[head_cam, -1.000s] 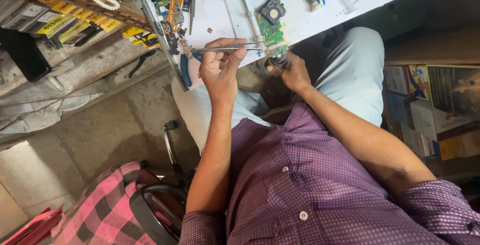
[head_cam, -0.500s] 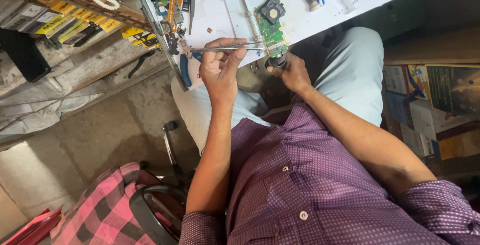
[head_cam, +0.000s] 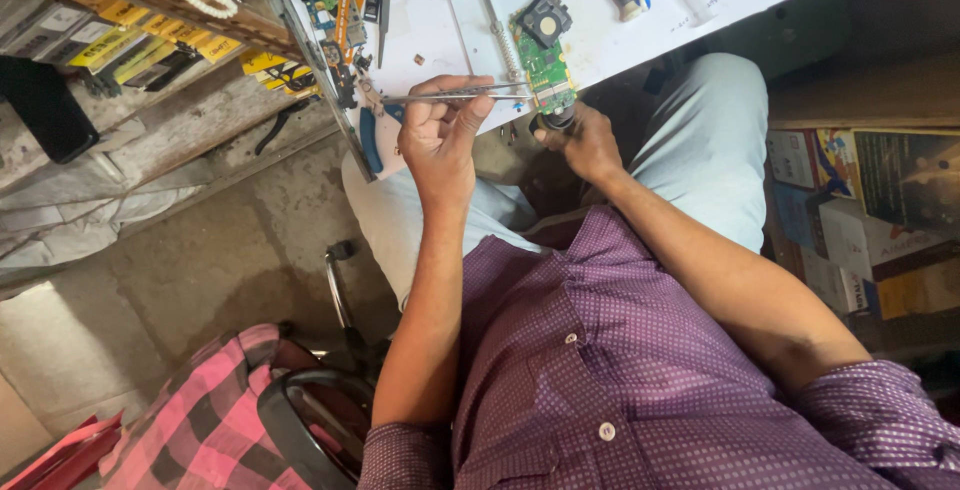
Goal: The person uses a soldering iron and tweezers to solder components onto a small green circuit board. They repeatedly heat solder joints and adjust small parts with tweezers while seated at a workbench.
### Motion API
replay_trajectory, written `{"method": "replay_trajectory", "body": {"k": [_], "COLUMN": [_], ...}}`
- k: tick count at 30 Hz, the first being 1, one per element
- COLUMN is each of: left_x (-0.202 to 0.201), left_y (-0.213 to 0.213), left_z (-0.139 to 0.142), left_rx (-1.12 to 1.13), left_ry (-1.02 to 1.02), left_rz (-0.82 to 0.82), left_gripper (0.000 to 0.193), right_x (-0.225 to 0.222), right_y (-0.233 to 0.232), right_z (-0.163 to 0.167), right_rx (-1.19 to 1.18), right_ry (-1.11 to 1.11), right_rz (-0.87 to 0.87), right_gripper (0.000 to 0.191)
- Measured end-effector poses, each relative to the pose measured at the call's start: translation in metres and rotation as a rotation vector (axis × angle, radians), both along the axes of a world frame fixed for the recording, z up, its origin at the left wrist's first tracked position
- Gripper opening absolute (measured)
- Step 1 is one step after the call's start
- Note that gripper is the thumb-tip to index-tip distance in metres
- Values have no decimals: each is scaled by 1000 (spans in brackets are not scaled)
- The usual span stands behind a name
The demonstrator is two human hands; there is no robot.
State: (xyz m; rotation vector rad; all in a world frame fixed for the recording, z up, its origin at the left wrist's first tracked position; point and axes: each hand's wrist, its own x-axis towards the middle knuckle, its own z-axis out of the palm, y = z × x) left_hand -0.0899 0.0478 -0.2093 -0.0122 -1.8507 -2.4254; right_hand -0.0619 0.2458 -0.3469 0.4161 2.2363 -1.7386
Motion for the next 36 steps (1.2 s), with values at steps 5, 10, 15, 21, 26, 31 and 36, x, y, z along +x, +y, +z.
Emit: {"method": "replay_trajectory", "body": {"k": [5,10,15,21,26,31,36], "left_x": [0,-1,-1,0,0,-1,-1], "left_y": [0,1,0,0,0,1,1], "left_z": [1,2,3,3,3,2,1], "left_rx": [-32,-26,-23,-53,-64,-44,-6], "left_ry": [-8,3,3,-1,-9,-8,5], "left_rz": [4,1,-3,3,8,4,-6], "left_gripper": [29,29,29,28,28,29,29], "right_x": [0,-2,-4,-7,-6,-3,0], "right_y": [1,-1,-6,-9,-7,-3,-2], "right_z": [1,6,24,40,35,20,5], "right_rx": [6,-53,-1,57,-33,-5,-5], "right_ry": [23,38,11,28,45,42,39], "right_rz": [1,-1,17,17,-9,6,5], "right_gripper": [30,30,29,32,32,30,29]}}
